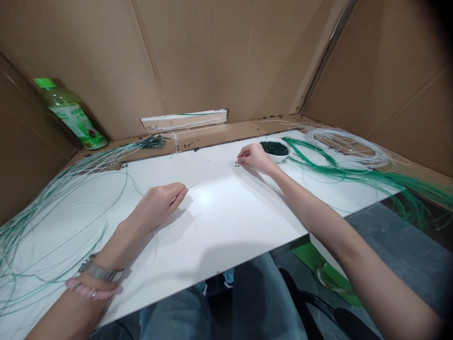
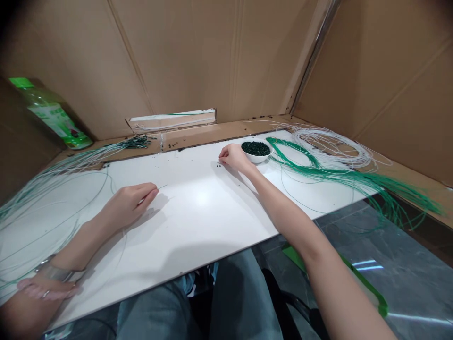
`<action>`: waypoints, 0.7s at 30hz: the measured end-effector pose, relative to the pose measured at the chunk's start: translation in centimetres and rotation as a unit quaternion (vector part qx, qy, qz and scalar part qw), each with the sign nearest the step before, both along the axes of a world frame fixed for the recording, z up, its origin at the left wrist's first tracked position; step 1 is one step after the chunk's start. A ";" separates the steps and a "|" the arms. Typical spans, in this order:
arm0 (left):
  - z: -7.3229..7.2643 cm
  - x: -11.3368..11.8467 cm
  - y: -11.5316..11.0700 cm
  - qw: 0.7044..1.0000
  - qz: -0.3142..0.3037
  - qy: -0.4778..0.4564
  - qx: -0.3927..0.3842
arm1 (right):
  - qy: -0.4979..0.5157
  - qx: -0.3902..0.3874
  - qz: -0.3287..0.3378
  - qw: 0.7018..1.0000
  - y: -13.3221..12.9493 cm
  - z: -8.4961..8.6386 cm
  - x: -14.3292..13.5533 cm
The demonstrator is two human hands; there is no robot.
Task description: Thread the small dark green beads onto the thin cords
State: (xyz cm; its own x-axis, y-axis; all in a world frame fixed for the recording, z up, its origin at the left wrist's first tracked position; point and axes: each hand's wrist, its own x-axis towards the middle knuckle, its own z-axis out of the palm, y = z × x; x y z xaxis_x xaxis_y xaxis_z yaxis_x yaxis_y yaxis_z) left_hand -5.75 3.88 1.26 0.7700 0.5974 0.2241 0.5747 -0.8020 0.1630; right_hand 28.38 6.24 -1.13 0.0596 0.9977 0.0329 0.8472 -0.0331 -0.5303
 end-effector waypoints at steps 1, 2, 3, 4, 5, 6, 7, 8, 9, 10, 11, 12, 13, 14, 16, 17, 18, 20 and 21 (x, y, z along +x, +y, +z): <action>0.0 0.0 0.0 1.000 -0.001 0.000 0.000 | -0.003 0.001 0.000 1.000 0.0 0.1 0.0; 0.0 0.0 0.0 1.000 -0.002 0.000 -0.001 | -0.007 0.002 0.000 1.000 0.0 0.3 0.1; 0.0 0.0 0.0 1.000 -0.002 0.000 -0.002 | -0.012 0.003 0.000 1.000 -0.1 0.5 0.1; 0.0 0.0 0.1 1.000 -0.001 0.001 -0.003 | -0.017 0.003 0.001 1.000 -0.2 0.7 0.2; 0.0 0.0 0.1 1.000 0.001 0.001 -0.004 | -0.023 0.003 0.003 1.000 -0.3 0.9 0.3; 0.0 0.0 0.1 1.000 0.002 0.002 -0.007 | -0.029 0.002 0.005 1.000 -0.4 1.1 0.4; 0.0 0.0 0.1 1.000 0.003 0.003 -0.010 | -0.034 -0.001 0.009 0.999 -0.5 1.2 0.4; -0.1 0.0 0.1 1.000 0.004 0.004 -0.014 | -0.039 -0.004 0.013 0.999 -0.5 1.3 0.5; -0.1 0.0 0.1 1.000 0.005 0.004 -0.018 | -0.042 -0.008 0.016 0.999 -0.6 1.3 0.5; -0.1 -0.1 0.1 1.000 0.005 0.004 -0.021 | -0.045 -0.011 0.020 0.999 -0.6 1.2 0.6; -0.2 -0.1 0.1 1.000 0.005 0.004 -0.024 | -0.047 -0.014 0.023 0.999 -0.5 1.1 0.6; -0.2 -0.1 0.1 1.000 0.006 0.004 -0.024 | -0.048 -0.015 0.025 0.998 -0.4 1.0 0.7; -0.2 -0.1 0.1 1.000 0.007 0.004 -0.025 | -0.048 -0.016 0.027 0.998 -0.4 0.8 0.7; -0.2 -0.1 0.1 1.000 0.007 0.004 -0.025 | -0.048 -0.016 0.028 0.998 -0.3 0.7 0.8; -0.1 0.0 0.2 1.000 0.007 0.007 -0.029 | -0.046 -0.012 0.030 0.998 -0.1 0.4 0.9; -0.1 0.0 0.2 0.999 0.007 0.008 -0.030 | -0.044 -0.010 0.031 0.999 0.0 0.4 0.9; -0.1 0.0 0.2 0.999 0.007 0.010 -0.032 | -0.041 -0.008 0.031 0.999 0.0 0.3 1.0; -0.1 0.1 0.2 0.999 0.005 0.011 -0.033 | -0.037 -0.002 0.027 0.999 0.0 0.4 0.9; 0.0 0.1 0.2 0.999 0.005 0.012 -0.032 | -0.035 0.000 0.025 0.999 -0.1 0.5 0.9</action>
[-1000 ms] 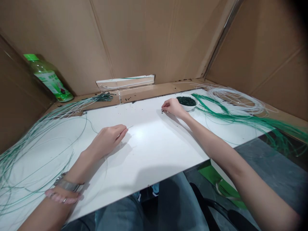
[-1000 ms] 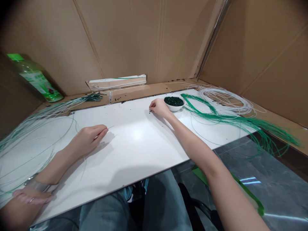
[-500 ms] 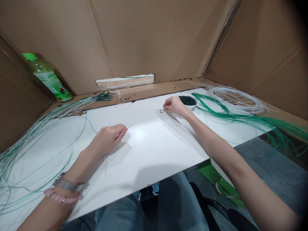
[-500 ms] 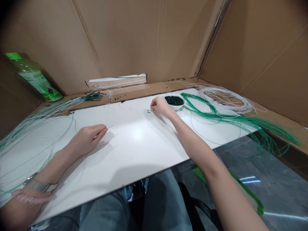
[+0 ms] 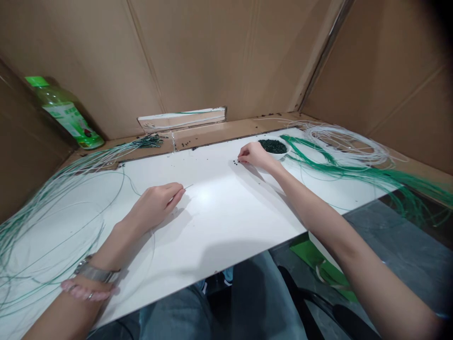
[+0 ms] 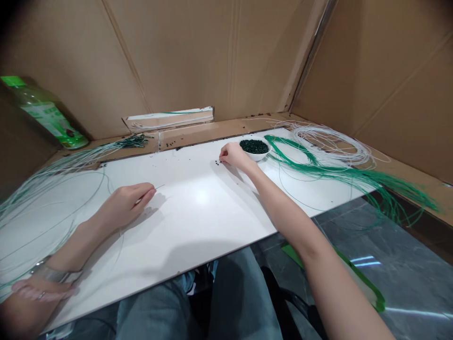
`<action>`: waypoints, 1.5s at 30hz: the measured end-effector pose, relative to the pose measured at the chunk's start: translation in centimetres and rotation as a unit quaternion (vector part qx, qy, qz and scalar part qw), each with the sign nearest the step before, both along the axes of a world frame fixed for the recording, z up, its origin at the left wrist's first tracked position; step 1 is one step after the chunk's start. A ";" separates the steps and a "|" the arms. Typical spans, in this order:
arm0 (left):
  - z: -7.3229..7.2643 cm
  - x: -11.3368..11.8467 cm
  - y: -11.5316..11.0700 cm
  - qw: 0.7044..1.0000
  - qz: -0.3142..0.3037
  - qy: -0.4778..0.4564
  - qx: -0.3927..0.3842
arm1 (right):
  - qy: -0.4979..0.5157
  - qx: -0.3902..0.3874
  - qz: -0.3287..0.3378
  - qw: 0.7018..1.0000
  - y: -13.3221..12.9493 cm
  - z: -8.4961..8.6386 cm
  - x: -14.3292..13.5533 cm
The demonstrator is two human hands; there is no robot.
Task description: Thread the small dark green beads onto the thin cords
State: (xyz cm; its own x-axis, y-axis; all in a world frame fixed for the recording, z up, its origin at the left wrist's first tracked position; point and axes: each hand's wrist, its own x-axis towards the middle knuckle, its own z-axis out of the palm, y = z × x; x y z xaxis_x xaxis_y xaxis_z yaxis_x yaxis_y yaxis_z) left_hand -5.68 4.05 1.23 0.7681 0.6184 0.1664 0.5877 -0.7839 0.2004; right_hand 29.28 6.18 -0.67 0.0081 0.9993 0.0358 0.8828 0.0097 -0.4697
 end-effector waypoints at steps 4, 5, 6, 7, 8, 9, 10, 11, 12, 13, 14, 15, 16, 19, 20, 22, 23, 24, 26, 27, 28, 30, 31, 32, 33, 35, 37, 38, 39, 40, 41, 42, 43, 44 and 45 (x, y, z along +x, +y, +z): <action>0.0 0.1 0.0 1.000 0.000 0.001 0.003 | 0.012 0.003 -0.011 1.000 -0.1 0.1 -0.3; 0.0 0.1 0.0 1.000 -0.001 0.001 0.004 | 0.016 0.002 -0.012 1.000 -0.1 0.1 -0.4; 0.0 0.1 0.0 1.000 -0.001 0.002 0.005 | 0.021 0.002 -0.012 1.000 -0.1 0.0 -0.4; 0.0 0.0 0.0 1.000 -0.002 0.002 0.006 | 0.025 0.001 -0.012 1.000 -0.1 -0.1 -0.5; -0.1 0.0 0.0 1.000 -0.002 0.003 0.007 | 0.028 0.001 -0.011 1.000 -0.1 -0.1 -0.5; -0.1 0.0 0.0 1.000 -0.002 0.003 0.008 | 0.031 0.001 -0.010 0.999 -0.1 -0.2 -0.6; -0.2 -0.1 0.0 1.000 -0.002 0.004 0.008 | 0.034 0.001 -0.009 0.999 -0.1 -0.3 -0.6; -0.2 -0.1 0.0 1.000 -0.002 0.004 0.008 | 0.037 0.002 -0.009 0.999 -0.2 -0.3 -0.7; -0.2 -0.1 0.0 1.000 -0.002 0.005 0.008 | 0.039 0.002 -0.009 0.999 -0.2 -0.3 -0.7; -0.1 -0.1 0.0 1.000 -0.001 0.006 0.009 | 0.041 0.002 -0.010 0.999 -0.2 -0.3 -0.7; -0.1 -0.1 -0.1 1.000 0.000 0.006 0.010 | 0.043 0.002 -0.010 0.999 -0.3 -0.3 -0.7; -0.1 -0.1 -0.1 1.000 0.001 0.006 0.010 | 0.044 0.002 -0.011 0.999 -0.3 -0.3 -0.8; 0.0 0.0 -0.2 1.000 0.001 0.007 0.010 | 0.045 0.003 -0.010 0.999 -0.3 -0.3 -0.8; 0.0 0.1 -0.2 1.000 0.000 0.007 0.007 | 0.048 0.007 -0.008 0.999 -0.1 -0.5 -0.6; 0.0 0.1 -0.2 1.000 0.000 0.007 0.006 | 0.048 0.008 -0.007 0.999 0.0 -0.5 -0.5; 0.0 0.1 -0.1 1.000 -0.001 0.006 0.004 | 0.048 0.012 -0.004 0.999 0.1 -0.7 -0.4; 0.0 0.1 -0.1 1.000 -0.001 0.006 0.004 | 0.047 0.014 -0.004 0.999 0.2 -0.8 -0.3; -0.1 0.0 -0.1 1.000 -0.002 0.006 0.003 | 0.046 0.015 -0.004 0.999 0.2 -0.9 -0.3; -0.1 0.0 0.0 1.000 -0.004 0.005 0.003 | 0.041 0.015 -0.005 0.999 0.2 -0.9 -0.3; -0.1 0.0 0.0 1.000 -0.004 0.005 0.004 | 0.038 0.014 -0.007 0.999 0.2 -0.9 -0.3; -0.1 0.0 0.0 1.000 -0.004 0.004 0.005 | 0.034 0.012 -0.008 0.999 0.1 -0.8 -0.3; -0.2 0.0 -0.1 1.000 -0.004 0.005 0.005 | 0.024 0.008 -0.009 1.000 0.1 -0.5 -0.3; -0.2 0.0 -0.1 1.000 -0.004 0.005 0.005 | 0.019 0.006 -0.009 1.000 0.1 -0.4 -0.3; -0.1 0.0 -0.1 1.000 -0.004 0.005 0.005 | 0.013 0.003 -0.008 1.000 0.1 -0.3 -0.2; -0.1 0.0 -0.2 1.000 -0.005 0.005 0.005 | 0.008 0.000 -0.006 1.000 0.1 -0.2 -0.1; -0.1 0.0 -0.2 1.000 -0.007 0.005 0.004 | -0.001 -0.005 -0.003 1.000 0.1 -0.1 0.0; -0.1 0.0 -0.2 1.000 -0.009 0.006 0.004 | -0.007 -0.009 0.000 1.000 0.1 -0.1 0.1; -0.1 0.0 -0.2 1.000 -0.009 0.005 0.005 | -0.010 -0.010 0.001 1.000 0.1 -0.1 0.2; -0.1 0.0 -0.1 1.000 -0.010 0.005 0.005 | -0.012 -0.011 0.002 1.000 0.1 -0.1 0.2; -0.1 0.0 -0.1 1.000 -0.011 0.005 0.006 | -0.014 -0.011 0.003 1.000 0.0 -0.1 0.2; -0.1 0.0 -0.1 1.000 -0.012 0.004 0.005 | -0.017 -0.011 0.004 1.000 0.0 -0.1 0.2; -0.1 0.0 -0.1 1.000 -0.014 0.003 0.005 | -0.019 -0.010 0.005 1.000 -0.1 -0.1 0.2; -0.1 0.0 -0.1 1.000 -0.016 0.002 0.005 | -0.023 -0.009 0.006 1.000 -0.2 -0.1 0.2; 0.0 0.1 -0.1 1.000 -0.018 0.002 0.006 | -0.026 -0.008 0.007 1.000 -0.3 -0.1 0.1; 0.0 0.1 -0.1 1.000 -0.018 0.002 0.008 | -0.031 -0.008 0.009 0.999 -0.4 0.0 0.1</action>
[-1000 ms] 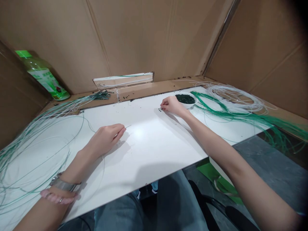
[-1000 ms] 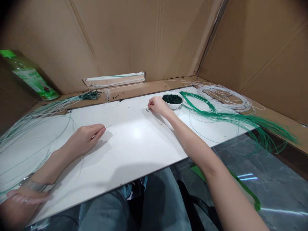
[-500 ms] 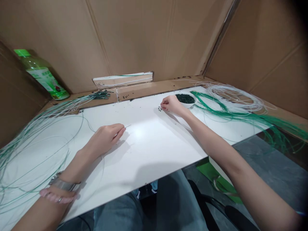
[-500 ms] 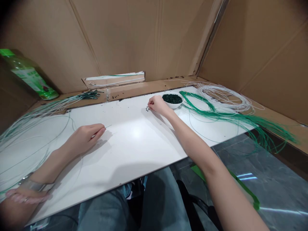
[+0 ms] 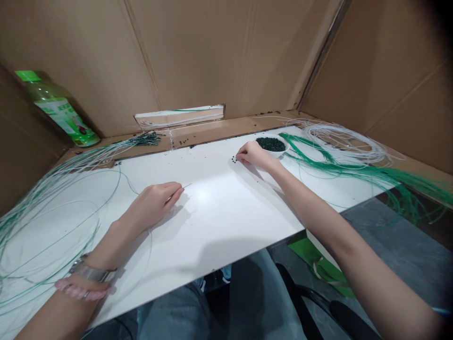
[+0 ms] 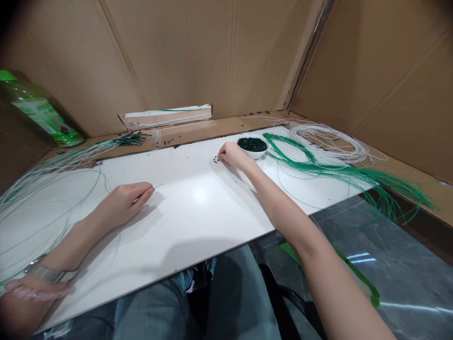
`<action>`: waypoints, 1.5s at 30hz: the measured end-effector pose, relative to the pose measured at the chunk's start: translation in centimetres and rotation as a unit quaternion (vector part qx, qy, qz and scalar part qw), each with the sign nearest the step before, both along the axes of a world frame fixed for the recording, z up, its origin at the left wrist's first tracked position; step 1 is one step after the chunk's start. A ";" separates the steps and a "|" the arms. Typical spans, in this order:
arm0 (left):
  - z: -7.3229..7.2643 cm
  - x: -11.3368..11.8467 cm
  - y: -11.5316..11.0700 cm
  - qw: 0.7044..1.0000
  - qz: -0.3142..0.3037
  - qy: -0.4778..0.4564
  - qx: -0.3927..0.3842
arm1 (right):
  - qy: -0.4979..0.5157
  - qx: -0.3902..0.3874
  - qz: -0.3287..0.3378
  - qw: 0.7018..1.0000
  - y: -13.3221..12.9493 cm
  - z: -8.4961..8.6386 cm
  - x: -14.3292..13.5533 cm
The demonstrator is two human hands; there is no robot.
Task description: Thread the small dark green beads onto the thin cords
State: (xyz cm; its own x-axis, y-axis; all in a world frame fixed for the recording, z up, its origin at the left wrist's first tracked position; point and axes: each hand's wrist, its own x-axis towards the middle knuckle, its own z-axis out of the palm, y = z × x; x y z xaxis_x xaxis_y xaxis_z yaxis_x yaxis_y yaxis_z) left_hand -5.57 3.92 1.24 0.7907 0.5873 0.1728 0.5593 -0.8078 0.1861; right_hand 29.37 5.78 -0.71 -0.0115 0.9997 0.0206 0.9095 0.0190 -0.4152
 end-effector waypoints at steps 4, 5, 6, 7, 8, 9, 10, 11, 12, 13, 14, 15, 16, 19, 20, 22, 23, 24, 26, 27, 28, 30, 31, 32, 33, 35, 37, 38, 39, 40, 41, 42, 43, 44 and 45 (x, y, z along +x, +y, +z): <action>0.2 0.1 -0.2 1.000 0.000 -0.001 0.003 | -0.016 0.007 0.004 1.000 -0.3 0.3 -0.3; 0.2 0.1 -0.2 1.000 0.001 -0.001 0.003 | -0.019 0.009 0.003 1.000 -0.4 0.4 -0.4; 0.2 0.1 -0.2 1.000 0.002 -0.001 0.003 | -0.021 0.012 0.003 1.000 -0.5 0.5 -0.5; 0.2 0.1 -0.2 1.000 0.003 0.000 0.003 | -0.023 0.014 0.003 1.000 -0.5 0.7 -0.7; 0.2 0.1 -0.2 1.000 0.005 0.000 0.003 | -0.025 0.017 0.002 1.000 -0.6 0.8 -0.8; 0.2 0.1 -0.2 1.000 0.005 0.000 0.002 | -0.026 0.019 0.002 0.999 -0.7 0.9 -0.9; 0.2 0.1 -0.2 1.000 0.005 0.000 0.002 | -0.027 0.021 0.002 0.999 -0.7 1.0 -1.0; 0.2 0.1 -0.2 1.000 0.004 0.000 0.002 | -0.028 0.024 0.002 0.999 -0.8 1.1 -1.2; 0.2 0.1 -0.2 1.000 0.004 0.000 0.003 | -0.030 0.027 0.002 0.999 -0.8 1.2 -1.3; 0.2 0.1 -0.2 1.000 0.002 0.001 0.004 | -0.031 0.029 0.002 0.999 -0.7 1.1 -1.4; 0.2 0.1 -0.1 1.000 0.002 0.001 0.005 | -0.032 0.032 0.001 0.999 -0.6 1.1 -1.5; 0.1 0.1 -0.1 1.000 0.000 0.003 0.005 | -0.033 0.034 0.000 0.999 -0.5 1.0 -1.6; 0.1 0.1 -0.1 1.000 0.000 0.003 0.005 | -0.035 0.036 -0.002 0.999 -0.4 0.8 -1.7; 0.0 0.1 0.0 1.000 -0.002 0.005 0.006 | -0.039 0.043 -0.013 0.998 -0.1 0.5 -1.8; -0.1 0.1 0.0 1.000 -0.003 0.005 0.008 | -0.040 0.045 -0.017 0.998 -0.1 0.4 -1.8; -0.1 0.0 0.0 1.000 -0.006 0.005 0.009 | -0.041 0.050 -0.023 0.998 -0.1 0.4 -1.9; 0.0 0.0 0.0 1.000 -0.007 0.005 0.008 | -0.041 0.051 -0.025 0.998 -0.1 0.4 -1.9; 0.0 0.0 0.0 1.000 -0.006 0.005 0.007 | -0.042 0.051 -0.025 0.998 -0.2 0.4 -1.9; 0.1 0.0 0.0 1.000 -0.004 0.007 0.008 | -0.042 0.049 -0.026 0.998 -0.2 0.4 -2.0; 0.1 0.0 0.0 1.000 -0.003 0.006 0.009 | -0.042 0.048 -0.025 0.998 -0.3 0.5 -2.0; 0.1 0.0 -0.1 1.000 -0.003 0.006 0.009 | -0.041 0.048 -0.025 0.998 -0.3 0.5 -2.0; 0.0 0.0 -0.1 1.000 -0.005 0.007 0.011 | -0.040 0.050 -0.025 0.998 -0.3 0.5 -2.0; 0.0 0.0 -0.1 1.000 -0.006 0.007 0.012 | -0.040 0.053 -0.026 0.997 -0.3 0.5 -2.0; 0.0 0.0 -0.1 1.000 -0.006 0.007 0.014 | -0.039 0.055 -0.028 0.997 -0.4 0.6 -1.9; -0.1 0.0 -0.1 1.000 -0.007 0.009 0.015 | -0.038 0.058 -0.031 0.997 -0.3 0.6 -1.7; -0.1 0.0 -0.1 1.000 -0.006 0.012 0.014 | -0.037 0.063 -0.036 0.997 -0.3 0.7 -1.3; -0.1 0.0 -0.1 1.000 -0.005 0.014 0.012 | -0.037 0.067 -0.043 0.996 -0.1 0.8 -0.9; -0.1 0.0 -0.1 1.000 -0.005 0.015 0.010 | -0.039 0.067 -0.047 0.996 0.0 0.8 -0.7; -0.1 0.0 -0.1 1.000 -0.005 0.015 0.008 | -0.040 0.066 -0.049 0.996 0.1 0.8 -0.6; -0.1 0.0 -0.1 1.000 -0.004 0.014 0.007 | -0.042 0.063 -0.050 0.996 0.2 0.8 -0.5; -0.1 0.0 -0.1 1.000 -0.004 0.014 0.005 | -0.043 0.059 -0.048 0.996 0.2 0.7 -0.5; -0.1 0.1 -0.1 1.000 -0.003 0.014 0.005 | -0.045 0.053 -0.045 0.997 0.2 0.7 -0.5; -0.1 0.1 -0.1 1.000 -0.003 0.014 0.005 | -0.047 0.047 -0.041 0.997 0.2 0.6 -0.6; -0.1 0.1 -0.1 1.000 -0.004 0.015 0.007 | -0.049 0.042 -0.037 0.997 0.1 0.6 -0.8; -0.1 0.1 -0.1 1.000 -0.006 0.014 0.009 | -0.052 0.037 -0.034 0.997 0.0 0.5 -1.0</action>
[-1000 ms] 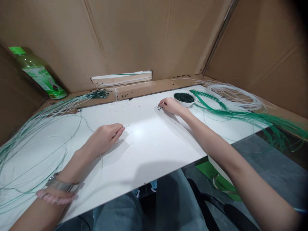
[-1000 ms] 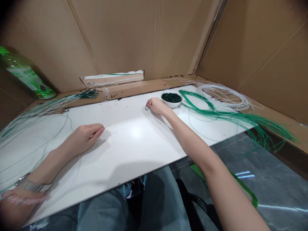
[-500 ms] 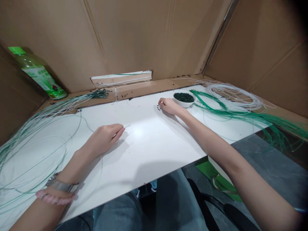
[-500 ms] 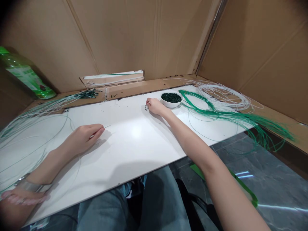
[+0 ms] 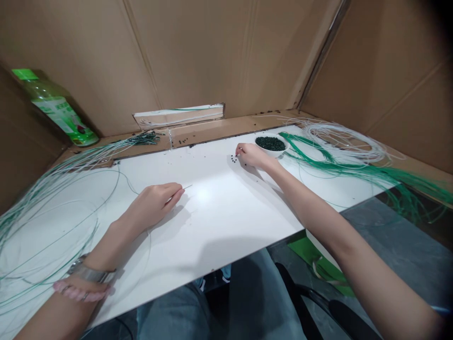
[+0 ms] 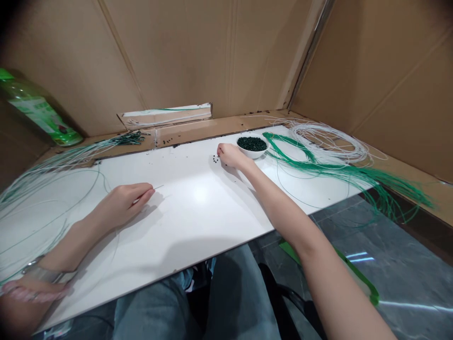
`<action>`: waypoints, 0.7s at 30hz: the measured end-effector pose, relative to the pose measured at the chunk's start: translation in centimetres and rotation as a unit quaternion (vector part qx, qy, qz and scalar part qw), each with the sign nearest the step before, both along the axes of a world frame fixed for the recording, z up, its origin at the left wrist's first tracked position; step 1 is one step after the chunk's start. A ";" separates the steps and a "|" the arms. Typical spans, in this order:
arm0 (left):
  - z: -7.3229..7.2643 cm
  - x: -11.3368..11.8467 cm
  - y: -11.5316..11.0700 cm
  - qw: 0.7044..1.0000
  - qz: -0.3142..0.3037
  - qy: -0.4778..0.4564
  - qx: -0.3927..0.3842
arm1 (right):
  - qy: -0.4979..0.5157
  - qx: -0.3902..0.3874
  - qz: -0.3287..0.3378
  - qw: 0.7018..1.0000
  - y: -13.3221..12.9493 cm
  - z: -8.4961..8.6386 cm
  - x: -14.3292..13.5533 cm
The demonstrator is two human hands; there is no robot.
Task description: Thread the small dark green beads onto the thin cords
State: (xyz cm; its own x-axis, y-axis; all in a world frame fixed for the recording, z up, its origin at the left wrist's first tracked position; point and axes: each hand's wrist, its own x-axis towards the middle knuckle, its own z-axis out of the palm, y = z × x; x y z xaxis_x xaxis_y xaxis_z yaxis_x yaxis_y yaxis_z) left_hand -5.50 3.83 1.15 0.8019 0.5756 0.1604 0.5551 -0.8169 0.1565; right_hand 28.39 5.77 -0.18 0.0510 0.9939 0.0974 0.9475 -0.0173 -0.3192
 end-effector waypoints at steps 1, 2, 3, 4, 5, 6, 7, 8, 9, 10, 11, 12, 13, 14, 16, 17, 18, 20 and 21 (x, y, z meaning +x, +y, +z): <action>0.0 0.0 0.0 1.000 -0.002 -0.001 0.002 | -0.002 -0.003 0.001 1.000 -0.1 0.0 -0.2; 0.0 0.0 0.0 1.000 -0.003 -0.003 0.003 | -0.003 -0.005 0.001 1.000 -0.2 0.0 -0.4; 0.0 0.0 0.0 1.000 -0.004 -0.005 0.004 | -0.004 -0.005 0.000 1.000 -0.3 0.0 -0.5; 0.0 0.0 0.0 1.000 -0.004 -0.006 0.004 | -0.004 -0.004 -0.002 1.000 -0.3 0.0 -0.6; -0.1 0.0 0.0 1.000 -0.004 -0.006 0.004 | -0.004 -0.002 -0.004 1.000 -0.4 0.1 -0.7; -0.1 0.0 0.0 1.000 -0.003 -0.005 0.003 | -0.003 0.001 -0.005 1.000 -0.4 0.1 -0.7; -0.1 0.0 0.0 1.000 -0.003 -0.003 0.002 | -0.001 0.005 -0.007 1.000 -0.4 0.1 -0.6; -0.1 0.0 0.1 1.000 -0.002 -0.001 0.001 | 0.002 0.010 -0.007 1.000 -0.4 0.1 -0.6; -0.1 0.0 0.1 1.000 -0.001 0.000 -0.001 | 0.005 0.015 -0.005 1.000 -0.5 0.1 -0.6; -0.1 0.0 0.0 1.000 0.000 0.002 -0.003 | 0.008 0.020 -0.003 1.000 -0.5 0.2 -0.5; 0.0 0.0 0.0 1.000 0.001 0.002 -0.004 | 0.012 0.025 0.000 1.000 -0.5 0.2 -0.5; 0.0 0.0 0.0 1.000 0.001 0.002 -0.005 | 0.015 0.030 0.004 0.999 -0.6 0.2 -0.6; 0.0 0.0 0.0 1.000 0.001 0.002 -0.005 | 0.018 0.037 0.006 0.999 -0.6 0.3 -0.6; 0.0 -0.1 0.0 1.000 0.000 0.000 -0.005 | 0.020 0.045 0.007 0.999 -0.6 0.4 -0.7; 0.1 -0.1 0.0 1.000 0.000 -0.002 -0.004 | 0.021 0.065 0.002 0.998 -0.7 0.8 -0.8; 0.1 -0.1 0.0 1.000 0.001 -0.002 -0.004 | 0.020 0.078 -0.006 0.997 -0.7 1.2 -0.8; 0.1 -0.1 0.0 1.000 0.002 -0.002 -0.005 | 0.017 0.091 -0.016 0.996 -0.8 1.6 -0.7; 0.0 -0.1 0.0 1.000 0.002 -0.002 -0.006 | 0.006 0.119 -0.045 0.992 -1.2 2.7 -0.2; 0.0 -0.1 0.0 1.000 0.002 -0.001 -0.006 | -0.002 0.131 -0.063 0.989 -1.5 3.4 0.2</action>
